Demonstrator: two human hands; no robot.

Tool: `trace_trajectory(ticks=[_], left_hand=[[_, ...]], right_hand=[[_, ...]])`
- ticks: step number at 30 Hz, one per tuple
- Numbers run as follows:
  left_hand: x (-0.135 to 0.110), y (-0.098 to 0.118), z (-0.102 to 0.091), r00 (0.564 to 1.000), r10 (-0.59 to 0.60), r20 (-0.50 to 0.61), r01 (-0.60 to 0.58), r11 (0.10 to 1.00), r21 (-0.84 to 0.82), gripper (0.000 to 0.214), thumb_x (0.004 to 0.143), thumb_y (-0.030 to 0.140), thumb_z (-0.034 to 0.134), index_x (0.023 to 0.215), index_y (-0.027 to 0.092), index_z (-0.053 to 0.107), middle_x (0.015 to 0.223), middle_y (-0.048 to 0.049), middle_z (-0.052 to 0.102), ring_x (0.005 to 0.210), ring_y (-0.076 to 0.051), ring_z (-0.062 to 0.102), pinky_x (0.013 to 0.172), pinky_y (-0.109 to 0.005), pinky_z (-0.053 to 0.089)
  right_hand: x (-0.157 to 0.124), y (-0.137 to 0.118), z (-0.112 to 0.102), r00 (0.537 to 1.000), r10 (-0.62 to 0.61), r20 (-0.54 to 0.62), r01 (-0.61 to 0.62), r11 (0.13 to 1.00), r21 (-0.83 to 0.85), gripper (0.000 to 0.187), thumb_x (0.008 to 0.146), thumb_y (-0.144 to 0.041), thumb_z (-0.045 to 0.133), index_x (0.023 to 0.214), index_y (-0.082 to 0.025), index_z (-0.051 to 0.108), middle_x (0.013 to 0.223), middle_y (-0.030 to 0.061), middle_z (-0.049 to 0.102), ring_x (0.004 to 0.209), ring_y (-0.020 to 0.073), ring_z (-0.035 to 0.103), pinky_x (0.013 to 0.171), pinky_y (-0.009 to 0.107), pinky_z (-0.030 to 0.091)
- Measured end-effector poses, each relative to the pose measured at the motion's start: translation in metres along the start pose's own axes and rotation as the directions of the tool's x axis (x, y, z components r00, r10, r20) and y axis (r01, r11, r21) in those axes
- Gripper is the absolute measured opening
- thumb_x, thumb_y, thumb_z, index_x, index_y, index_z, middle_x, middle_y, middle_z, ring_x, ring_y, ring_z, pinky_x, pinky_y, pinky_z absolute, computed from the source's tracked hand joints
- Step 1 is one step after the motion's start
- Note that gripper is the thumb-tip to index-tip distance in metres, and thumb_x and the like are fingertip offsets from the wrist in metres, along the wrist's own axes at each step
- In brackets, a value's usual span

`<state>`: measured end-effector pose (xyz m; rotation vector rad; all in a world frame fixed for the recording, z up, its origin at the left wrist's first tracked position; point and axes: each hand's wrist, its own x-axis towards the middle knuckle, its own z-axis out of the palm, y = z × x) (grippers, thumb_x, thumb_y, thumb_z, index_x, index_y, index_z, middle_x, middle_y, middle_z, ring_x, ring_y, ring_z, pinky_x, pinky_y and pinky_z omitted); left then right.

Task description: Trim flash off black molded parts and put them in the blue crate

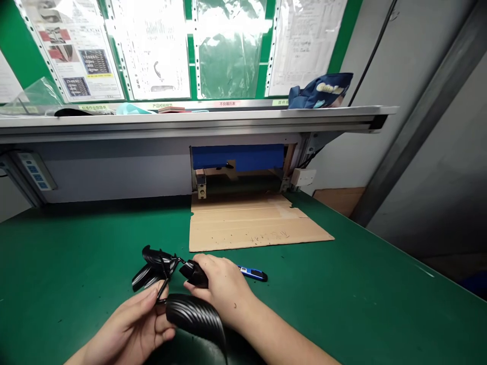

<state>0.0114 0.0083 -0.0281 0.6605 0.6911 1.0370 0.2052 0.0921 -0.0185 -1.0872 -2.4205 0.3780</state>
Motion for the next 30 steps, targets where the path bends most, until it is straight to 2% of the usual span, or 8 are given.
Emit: trace_trajectory(ticks=[4,8,12,17,22,26,28,30], left_hand=[[-0.003,0.015,-0.012,0.932,0.319,-0.175,-0.162,0.794,0.586,0.029,0.086,0.046,0.058,0.075,0.020,0.053,0.071,0.0023,0.050,0.070,-0.013,0.046,0.066,-0.022,0.039],[-0.001,0.030,-0.027,0.752,0.473,-0.459,-0.087,0.762,0.642,0.034,0.084,0.055,0.056,0.090,0.022,0.056,0.090,-0.0001,0.058,0.093,-0.019,0.049,0.082,-0.023,0.036],[0.002,0.036,-0.028,0.846,0.412,-0.337,-0.054,0.696,0.716,0.040,0.088,0.058,0.047,0.075,0.020,0.050,0.074,0.0026,0.045,0.071,-0.015,0.040,0.067,-0.023,0.033],[-0.009,0.035,-0.019,0.940,0.330,-0.089,-0.073,0.446,0.892,0.040,0.093,0.054,0.036,0.071,0.021,0.044,0.072,0.0019,0.042,0.070,-0.016,0.038,0.066,-0.025,0.033],[-0.024,0.037,-0.013,0.964,0.151,0.218,-0.236,0.110,0.966,0.036,0.094,0.047,0.032,0.080,0.021,0.053,0.080,-0.0027,0.056,0.078,-0.020,0.048,0.076,-0.027,0.037],[-0.021,0.037,-0.012,0.950,0.166,0.265,-0.297,0.212,0.931,0.040,0.094,0.049,0.032,0.075,0.020,0.052,0.072,-0.0011,0.052,0.073,-0.018,0.047,0.072,-0.025,0.037],[-0.017,0.036,-0.012,0.973,0.192,0.130,-0.194,0.369,0.909,0.039,0.093,0.052,0.037,0.076,0.020,0.054,0.074,-0.0004,0.052,0.075,-0.017,0.048,0.072,-0.025,0.037],[-0.012,0.034,-0.013,0.963,0.259,-0.078,-0.090,0.581,0.809,0.037,0.091,0.053,0.042,0.080,0.020,0.056,0.080,-0.0008,0.053,0.081,-0.018,0.049,0.075,-0.025,0.038]], right_hand=[[-0.006,-0.005,-0.012,0.988,-0.054,0.147,0.055,0.999,0.000,0.020,0.079,-0.027,0.076,0.086,-0.022,0.058,0.080,-0.0063,0.061,0.069,0.0132,0.054,0.058,0.021,0.034],[-0.014,-0.006,-0.008,0.889,-0.237,0.391,0.220,0.972,0.087,0.031,0.071,-0.035,0.085,0.087,-0.025,0.061,0.077,-0.0076,0.059,0.070,0.0123,0.055,0.059,0.019,0.035],[-0.016,-0.007,-0.004,0.920,-0.296,0.255,0.294,0.955,0.047,0.061,0.053,-0.045,0.092,0.100,-0.026,0.059,0.090,-0.0036,0.055,0.085,0.0187,0.051,0.079,0.028,0.037],[-0.011,-0.015,-0.018,0.929,-0.365,-0.065,0.341,0.911,-0.233,0.030,0.079,-0.028,0.077,0.098,-0.020,0.055,0.104,0.0050,0.052,0.095,0.0236,0.045,0.085,0.037,0.033],[-0.016,-0.027,-0.018,0.866,-0.470,0.173,0.499,0.777,-0.383,0.007,0.084,-0.013,0.055,0.084,-0.019,0.052,0.091,0.0042,0.055,0.087,0.0223,0.047,0.085,0.040,0.031],[-0.018,-0.027,-0.012,0.803,-0.456,0.385,0.516,0.854,-0.066,0.021,0.063,-0.012,0.062,0.071,-0.020,0.045,0.064,-0.0057,0.047,0.059,0.0130,0.042,0.062,0.027,0.030],[-0.014,-0.020,-0.013,0.893,-0.331,0.304,0.384,0.914,-0.131,0.024,0.056,-0.006,0.059,0.071,-0.020,0.046,0.064,-0.0060,0.050,0.057,0.0126,0.044,0.059,0.026,0.027],[-0.009,-0.012,-0.016,0.994,-0.100,0.054,0.111,0.954,-0.277,0.021,0.061,-0.003,0.057,0.071,-0.019,0.048,0.067,-0.0038,0.055,0.060,0.0145,0.048,0.059,0.027,0.026]])
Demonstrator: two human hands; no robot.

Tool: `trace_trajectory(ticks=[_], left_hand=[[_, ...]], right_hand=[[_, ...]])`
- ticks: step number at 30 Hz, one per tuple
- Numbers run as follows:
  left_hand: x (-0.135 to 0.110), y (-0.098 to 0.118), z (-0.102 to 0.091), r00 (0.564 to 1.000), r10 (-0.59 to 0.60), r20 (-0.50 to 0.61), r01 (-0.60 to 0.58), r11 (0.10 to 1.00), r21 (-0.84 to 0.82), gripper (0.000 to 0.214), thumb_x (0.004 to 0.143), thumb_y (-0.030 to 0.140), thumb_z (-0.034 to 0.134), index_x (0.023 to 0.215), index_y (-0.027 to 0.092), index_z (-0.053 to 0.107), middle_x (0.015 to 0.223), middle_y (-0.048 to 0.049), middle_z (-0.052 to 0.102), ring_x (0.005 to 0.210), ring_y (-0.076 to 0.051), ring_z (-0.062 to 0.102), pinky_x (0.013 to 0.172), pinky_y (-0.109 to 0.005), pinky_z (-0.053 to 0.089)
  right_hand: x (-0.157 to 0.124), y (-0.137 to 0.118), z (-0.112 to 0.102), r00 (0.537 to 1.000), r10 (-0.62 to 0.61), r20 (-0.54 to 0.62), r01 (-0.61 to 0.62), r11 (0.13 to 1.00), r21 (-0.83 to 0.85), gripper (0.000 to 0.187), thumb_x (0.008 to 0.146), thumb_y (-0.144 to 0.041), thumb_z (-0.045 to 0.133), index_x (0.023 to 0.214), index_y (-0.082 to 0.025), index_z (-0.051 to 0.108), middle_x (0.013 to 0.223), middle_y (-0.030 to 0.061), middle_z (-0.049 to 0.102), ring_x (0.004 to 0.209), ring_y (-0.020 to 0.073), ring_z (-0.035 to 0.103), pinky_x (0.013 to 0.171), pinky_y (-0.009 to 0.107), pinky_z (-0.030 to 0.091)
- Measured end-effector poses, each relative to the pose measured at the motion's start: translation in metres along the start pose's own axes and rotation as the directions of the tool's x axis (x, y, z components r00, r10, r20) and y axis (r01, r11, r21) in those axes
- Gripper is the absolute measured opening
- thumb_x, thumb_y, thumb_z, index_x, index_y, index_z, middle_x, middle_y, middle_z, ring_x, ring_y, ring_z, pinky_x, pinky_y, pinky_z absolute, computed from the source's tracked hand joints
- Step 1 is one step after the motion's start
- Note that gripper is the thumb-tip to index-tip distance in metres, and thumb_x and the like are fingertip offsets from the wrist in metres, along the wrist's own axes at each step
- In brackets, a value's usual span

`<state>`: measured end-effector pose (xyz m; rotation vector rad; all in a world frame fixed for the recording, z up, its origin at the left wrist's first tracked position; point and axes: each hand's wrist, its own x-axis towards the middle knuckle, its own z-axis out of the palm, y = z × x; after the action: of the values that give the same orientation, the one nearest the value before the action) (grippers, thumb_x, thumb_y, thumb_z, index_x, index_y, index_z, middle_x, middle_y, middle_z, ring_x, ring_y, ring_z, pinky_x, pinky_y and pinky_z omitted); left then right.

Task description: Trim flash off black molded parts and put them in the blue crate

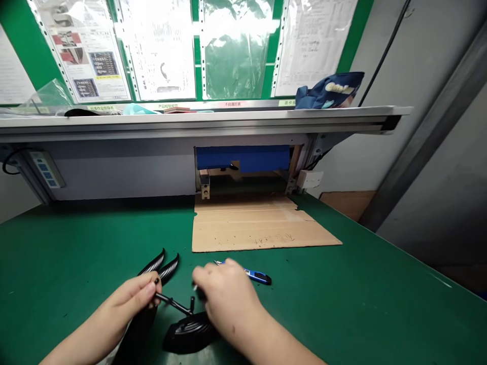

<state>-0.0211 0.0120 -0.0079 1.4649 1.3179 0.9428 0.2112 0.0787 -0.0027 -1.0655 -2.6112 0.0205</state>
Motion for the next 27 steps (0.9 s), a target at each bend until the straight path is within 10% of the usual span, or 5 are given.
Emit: trace_trajectory(ticks=[4,10,13,18,27], left_hand=[[0.006,-0.003,0.009,0.957,-0.146,-0.250,0.030,0.909,-0.416,0.030,0.090,0.049,0.049,0.093,0.020,0.058,0.091,-0.0020,0.058,0.090,-0.018,0.051,0.080,-0.026,0.039],[0.005,-0.002,0.035,0.998,-0.057,0.037,0.065,0.644,-0.762,0.022,0.084,0.036,0.065,0.082,0.019,0.050,0.089,-0.0040,0.063,0.082,-0.017,0.057,0.082,-0.031,0.042],[0.009,-0.012,0.040,0.998,-0.011,0.056,0.046,0.732,-0.680,0.029,0.080,0.039,0.070,0.087,0.021,0.048,0.093,-0.0063,0.064,0.091,-0.021,0.060,0.087,-0.037,0.043],[0.012,-0.028,0.043,0.972,0.115,-0.206,-0.154,0.971,-0.183,0.066,0.076,0.055,0.067,0.128,0.023,0.041,0.132,-0.0158,0.050,0.125,-0.030,0.043,0.104,-0.043,0.032],[-0.017,0.022,0.018,0.893,0.423,0.153,-0.330,0.847,-0.417,0.054,0.079,0.061,0.059,0.113,0.019,0.058,0.135,-0.0163,0.048,0.132,-0.032,0.035,0.110,-0.042,0.026]], right_hand=[[0.003,0.005,-0.005,0.913,0.337,-0.231,-0.293,0.934,0.206,0.017,0.086,-0.026,0.066,0.077,-0.020,0.053,0.071,-0.0017,0.059,0.064,0.0161,0.053,0.057,0.026,0.032],[-0.002,-0.024,0.011,0.996,-0.046,-0.081,0.051,0.996,0.067,0.055,0.070,-0.032,0.086,0.113,-0.021,0.054,0.091,0.0015,0.063,0.076,0.0218,0.060,0.072,0.032,0.041],[-0.003,-0.027,0.022,0.996,-0.086,-0.018,0.084,0.990,-0.117,0.047,0.072,-0.021,0.081,0.110,-0.018,0.054,0.088,0.0028,0.062,0.076,0.0226,0.059,0.071,0.033,0.040],[-0.003,-0.026,0.033,0.969,-0.242,-0.043,0.231,0.956,-0.180,0.022,0.076,-0.013,0.063,0.097,-0.018,0.056,0.079,0.0025,0.059,0.068,0.0195,0.055,0.066,0.032,0.036],[0.000,-0.032,0.004,0.907,-0.411,-0.091,0.421,0.885,0.200,0.023,0.091,-0.038,0.051,0.106,-0.024,0.061,0.083,0.0052,0.063,0.076,0.0222,0.058,0.069,0.030,0.041]])
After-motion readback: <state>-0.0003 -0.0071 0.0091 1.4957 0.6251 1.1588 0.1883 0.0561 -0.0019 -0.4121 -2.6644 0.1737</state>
